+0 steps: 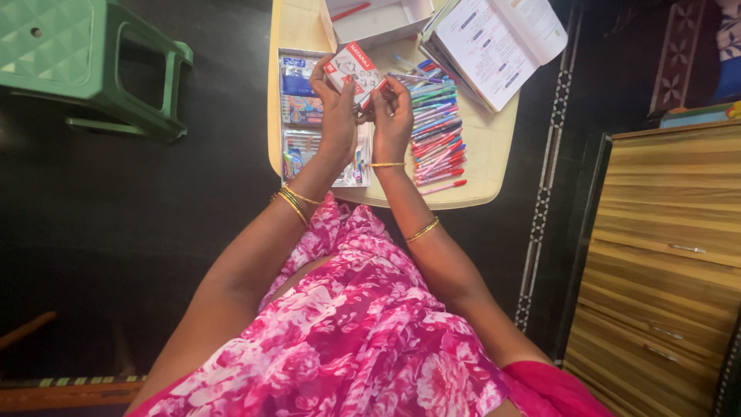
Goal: The person organizes stationery on a table by placing colored markers into a clear plastic case, then arranging other stationery items like erasers and pencil sharpeners into a white box. The person also handles a small red box and places it into the white box.
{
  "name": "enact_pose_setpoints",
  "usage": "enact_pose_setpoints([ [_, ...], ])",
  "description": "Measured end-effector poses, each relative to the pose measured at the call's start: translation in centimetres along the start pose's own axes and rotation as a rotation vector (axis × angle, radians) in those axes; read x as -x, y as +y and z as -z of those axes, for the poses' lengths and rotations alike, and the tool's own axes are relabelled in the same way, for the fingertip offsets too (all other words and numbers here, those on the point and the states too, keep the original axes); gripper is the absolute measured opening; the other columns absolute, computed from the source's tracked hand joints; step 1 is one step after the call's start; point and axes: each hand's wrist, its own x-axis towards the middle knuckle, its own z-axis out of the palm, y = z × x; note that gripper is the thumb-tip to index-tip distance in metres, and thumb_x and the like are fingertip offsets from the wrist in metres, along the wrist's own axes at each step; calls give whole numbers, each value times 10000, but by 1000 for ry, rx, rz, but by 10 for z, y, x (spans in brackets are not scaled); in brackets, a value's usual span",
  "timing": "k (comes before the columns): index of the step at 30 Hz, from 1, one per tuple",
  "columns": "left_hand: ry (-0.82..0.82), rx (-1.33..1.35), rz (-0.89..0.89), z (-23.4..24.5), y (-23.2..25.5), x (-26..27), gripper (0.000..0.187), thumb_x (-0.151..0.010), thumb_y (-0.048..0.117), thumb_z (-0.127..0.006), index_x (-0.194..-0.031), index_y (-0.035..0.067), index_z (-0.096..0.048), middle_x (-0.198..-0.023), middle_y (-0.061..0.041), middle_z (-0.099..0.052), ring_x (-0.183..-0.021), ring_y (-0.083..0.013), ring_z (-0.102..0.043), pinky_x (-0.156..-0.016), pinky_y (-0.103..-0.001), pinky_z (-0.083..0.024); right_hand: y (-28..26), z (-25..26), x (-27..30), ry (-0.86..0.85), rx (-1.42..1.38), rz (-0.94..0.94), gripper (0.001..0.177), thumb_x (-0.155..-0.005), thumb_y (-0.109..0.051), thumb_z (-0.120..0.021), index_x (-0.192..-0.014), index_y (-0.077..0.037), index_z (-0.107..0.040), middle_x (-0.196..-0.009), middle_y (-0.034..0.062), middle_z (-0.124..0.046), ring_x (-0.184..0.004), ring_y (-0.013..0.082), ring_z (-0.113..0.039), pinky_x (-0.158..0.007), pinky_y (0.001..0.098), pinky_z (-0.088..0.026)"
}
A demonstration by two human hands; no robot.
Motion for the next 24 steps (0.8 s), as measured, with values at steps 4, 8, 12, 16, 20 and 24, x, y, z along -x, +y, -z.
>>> enact_pose_setpoints([
  [4, 39, 82, -2, 4, -9, -3, 532, -1065, 54, -499, -1483, 209, -207, -1396, -110, -447, -1201, -178, -583, -910, -370, -605, 1, 3, -5, -18, 43, -35, 442, -1006, -122, -679, -1414, 8, -571, -1027, 59, -668, -854, 85, -652, -702, 251, -605],
  [8, 62, 143, -25, 8, -16, -11, 513, -1078, 73, -533, -1476, 188, -231, -1372, -134, -485, -1188, -201, -589, -921, -379, -583, 1, 0, -5, -29, 91, -51, 476, -1022, -138, -686, -1462, -3, -567, -1030, 54, -695, -816, 74, -624, -694, 233, -544],
  [12, 148, 216, 19, 9, -14, -16, 492, -1067, 91, -552, -1454, 183, -264, -1343, -124, -506, -1154, -209, -610, -919, -392, -586, -3, -1, 1, -45, 126, -55, 453, -1038, -167, -651, -1461, -25, -572, -1072, 24, -717, -785, 50, -604, -669, 223, -528],
  [16, 169, 188, 88, 9, -6, -14, 468, -1046, 114, -529, -1416, 218, -262, -1328, -99, -517, -1098, -218, -640, -825, -415, -603, -7, 1, 5, -139, 37, -10, 490, -1025, -141, -651, -1497, -58, -549, -1172, 28, -684, -832, 43, -580, -710, 218, -514],
  [20, 188, 180, 109, 3, -2, -14, 459, -1047, 136, -516, -1416, 238, -261, -1323, -101, -528, -1076, -231, -655, -725, -405, -616, -7, 4, 7, -138, 92, 75, 453, -1044, -125, -667, -1485, -72, -576, -1285, 40, -608, -962, 63, -609, -838, 239, -533],
  [24, 190, 144, 106, 3, -1, -13, 475, -1048, 131, -528, -1426, 241, -261, -1324, -105, -527, -1062, -227, -658, -677, -365, -608, -4, 1, 6, -134, 119, 144, 454, -1063, -127, -696, -1501, -68, -593, -1286, 50, -607, -1091, 75, -607, -951, 254, -528],
])
